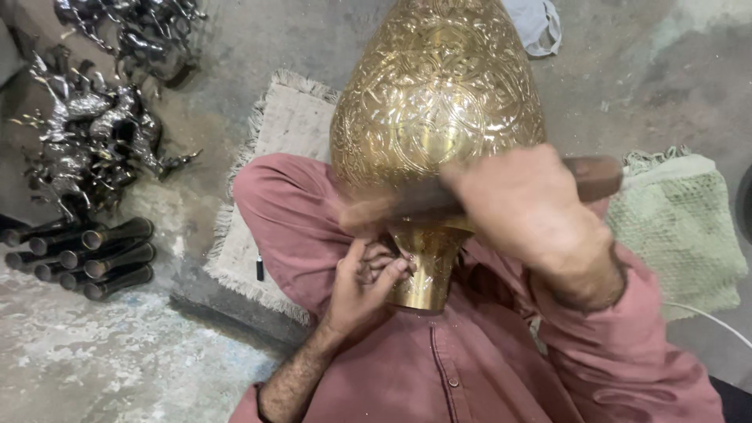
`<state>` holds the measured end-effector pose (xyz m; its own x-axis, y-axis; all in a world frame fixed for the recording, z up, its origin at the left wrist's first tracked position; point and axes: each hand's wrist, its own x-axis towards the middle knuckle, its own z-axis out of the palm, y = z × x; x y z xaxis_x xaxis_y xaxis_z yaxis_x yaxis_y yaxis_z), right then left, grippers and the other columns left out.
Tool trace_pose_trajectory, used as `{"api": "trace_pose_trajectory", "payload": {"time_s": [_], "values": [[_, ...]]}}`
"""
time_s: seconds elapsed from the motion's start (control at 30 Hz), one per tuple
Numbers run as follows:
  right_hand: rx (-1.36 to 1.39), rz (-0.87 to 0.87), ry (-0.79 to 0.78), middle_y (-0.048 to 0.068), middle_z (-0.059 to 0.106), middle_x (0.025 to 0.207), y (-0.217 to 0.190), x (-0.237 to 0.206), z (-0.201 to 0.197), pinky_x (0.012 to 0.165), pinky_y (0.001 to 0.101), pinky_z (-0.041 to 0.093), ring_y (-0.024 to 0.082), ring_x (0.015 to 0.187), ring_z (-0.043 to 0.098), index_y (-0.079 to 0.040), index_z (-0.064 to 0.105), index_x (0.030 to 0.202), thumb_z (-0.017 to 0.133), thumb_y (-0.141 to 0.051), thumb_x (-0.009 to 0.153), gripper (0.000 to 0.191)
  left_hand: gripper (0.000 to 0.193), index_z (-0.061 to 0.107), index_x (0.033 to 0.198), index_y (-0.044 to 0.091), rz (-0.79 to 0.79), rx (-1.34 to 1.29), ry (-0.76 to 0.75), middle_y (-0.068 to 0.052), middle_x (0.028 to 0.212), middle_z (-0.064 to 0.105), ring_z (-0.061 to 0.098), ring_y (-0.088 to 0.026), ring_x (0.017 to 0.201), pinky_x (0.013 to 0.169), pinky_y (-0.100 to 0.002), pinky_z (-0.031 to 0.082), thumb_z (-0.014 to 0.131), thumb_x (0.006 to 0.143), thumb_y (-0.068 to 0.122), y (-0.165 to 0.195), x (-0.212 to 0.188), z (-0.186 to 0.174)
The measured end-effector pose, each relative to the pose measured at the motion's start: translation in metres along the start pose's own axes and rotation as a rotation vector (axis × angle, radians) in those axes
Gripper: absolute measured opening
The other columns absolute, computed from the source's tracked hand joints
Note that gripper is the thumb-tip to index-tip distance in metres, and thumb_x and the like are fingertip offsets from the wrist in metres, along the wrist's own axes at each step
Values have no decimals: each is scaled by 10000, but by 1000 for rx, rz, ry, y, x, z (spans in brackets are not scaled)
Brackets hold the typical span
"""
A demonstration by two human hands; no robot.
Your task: The person sits cross-legged on the floor and uses a hammer and chisel to engrave a decorative pattern on the neck of a large brass vase. The person repeatedly taps the chisel with the hammer to create fine lines and shapes on the metal surface.
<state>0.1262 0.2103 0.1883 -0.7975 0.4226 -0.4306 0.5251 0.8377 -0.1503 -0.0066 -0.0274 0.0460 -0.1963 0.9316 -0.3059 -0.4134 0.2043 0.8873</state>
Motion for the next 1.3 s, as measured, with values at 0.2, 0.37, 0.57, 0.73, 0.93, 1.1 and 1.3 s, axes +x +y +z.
{"api": "trace_pose_trajectory", "payload": {"time_s": [0.2, 0.37, 0.57, 0.73, 0.93, 1.1, 1.3], "values": [[-33, -35, -68, 62, 690, 757, -4, 5, 3, 501, 389, 539, 201, 592, 666, -113, 590, 1220, 590, -220, 993, 251, 341, 438, 1314, -57, -59, -77, -25, -159, 1117, 682, 720, -200, 1055, 898, -296, 638, 595, 1011, -62, -2, -3, 0], [132, -53, 103, 59, 654, 740, -1, 7, 1, 460, 381, 528, 211, 538, 644, -78, 601, 1122, 594, -96, 965, 158, 354, 440, 1351, -64, 48, 71, -63, -180, 1118, 711, 738, -234, 1060, 906, -335, 662, 592, 1031, -60, -2, -4, -1], [156, -96, 296, 80, 658, 755, 6, 4, -13, 522, 440, 514, 282, 602, 653, -62, 590, 1050, 708, -215, 849, 278, 439, 407, 1437, -54, 91, 54, -55, -170, 1146, 698, 744, -249, 1096, 918, -361, 681, 573, 1031, -50, -1, -1, 1], [213, -152, 328, 99, 675, 782, 2, 8, -16, 508, 428, 527, 279, 574, 658, -32, 594, 1064, 697, -129, 847, 259, 492, 373, 1486, -48, 101, 62, -46, -162, 1165, 686, 735, -246, 1092, 933, -353, 668, 579, 1038, -43, -3, -3, 2], [-119, -161, 106, 74, 683, 774, -8, 19, -14, 505, 393, 588, 220, 627, 701, -78, 638, 1109, 690, -182, 883, 255, 401, 399, 1375, -67, 63, -13, 29, -168, 1142, 705, 738, -237, 1077, 933, -345, 650, 609, 1035, -38, -6, -8, 7], [-101, -151, -91, 82, 685, 725, -10, 25, -16, 500, 413, 595, 224, 593, 703, -90, 616, 1199, 663, -233, 924, 313, 253, 473, 1234, -112, 71, 9, 62, -179, 1129, 699, 749, -237, 1062, 925, -353, 658, 622, 1038, -56, -5, -9, 11], [-47, -124, -93, 58, 677, 704, -5, 19, -19, 509, 403, 590, 215, 607, 694, -112, 627, 1159, 628, -221, 956, 231, 298, 519, 1268, -96, 38, 207, 7, -187, 1052, 761, 772, -212, 950, 826, -309, 661, 659, 1014, -29, -7, -5, 4]]}}
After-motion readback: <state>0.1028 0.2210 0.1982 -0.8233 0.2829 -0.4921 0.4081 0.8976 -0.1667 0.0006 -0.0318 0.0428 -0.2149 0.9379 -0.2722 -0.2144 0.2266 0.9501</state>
